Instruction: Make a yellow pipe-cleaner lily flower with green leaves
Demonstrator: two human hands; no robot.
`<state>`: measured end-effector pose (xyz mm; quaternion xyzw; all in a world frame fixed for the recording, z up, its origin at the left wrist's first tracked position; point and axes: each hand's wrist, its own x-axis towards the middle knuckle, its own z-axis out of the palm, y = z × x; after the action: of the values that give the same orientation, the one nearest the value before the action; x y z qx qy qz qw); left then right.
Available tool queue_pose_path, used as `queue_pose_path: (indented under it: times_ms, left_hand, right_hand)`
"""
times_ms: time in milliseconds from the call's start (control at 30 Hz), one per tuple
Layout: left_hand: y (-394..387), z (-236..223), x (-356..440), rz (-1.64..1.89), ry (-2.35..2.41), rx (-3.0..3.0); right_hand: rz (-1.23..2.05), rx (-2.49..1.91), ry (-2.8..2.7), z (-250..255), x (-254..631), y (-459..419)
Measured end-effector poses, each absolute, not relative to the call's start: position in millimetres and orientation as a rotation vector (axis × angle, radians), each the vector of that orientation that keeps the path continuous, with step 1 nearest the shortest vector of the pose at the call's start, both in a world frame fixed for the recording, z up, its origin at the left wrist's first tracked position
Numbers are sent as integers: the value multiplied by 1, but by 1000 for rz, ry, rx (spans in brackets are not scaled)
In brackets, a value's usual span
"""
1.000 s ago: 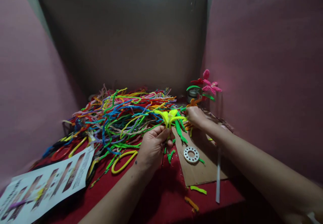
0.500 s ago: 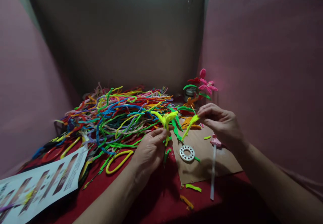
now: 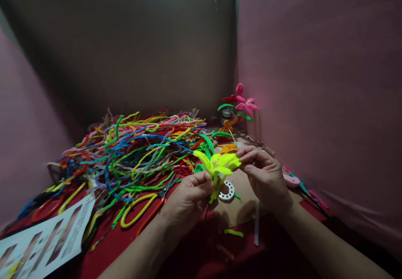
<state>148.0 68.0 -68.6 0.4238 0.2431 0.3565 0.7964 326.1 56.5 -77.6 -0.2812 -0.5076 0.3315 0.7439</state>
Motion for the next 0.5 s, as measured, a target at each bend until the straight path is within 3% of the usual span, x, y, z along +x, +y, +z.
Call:
queue_pose_path:
  times_ms: [333,500]
  left_hand:
    - [72,-67,151,792,608,905]
    - [75,-66,150,778,624,930]
  right_hand:
    - [691,-832,-1302,-81,339,44]
    - [271,-1217,-1516,-86,377,40]
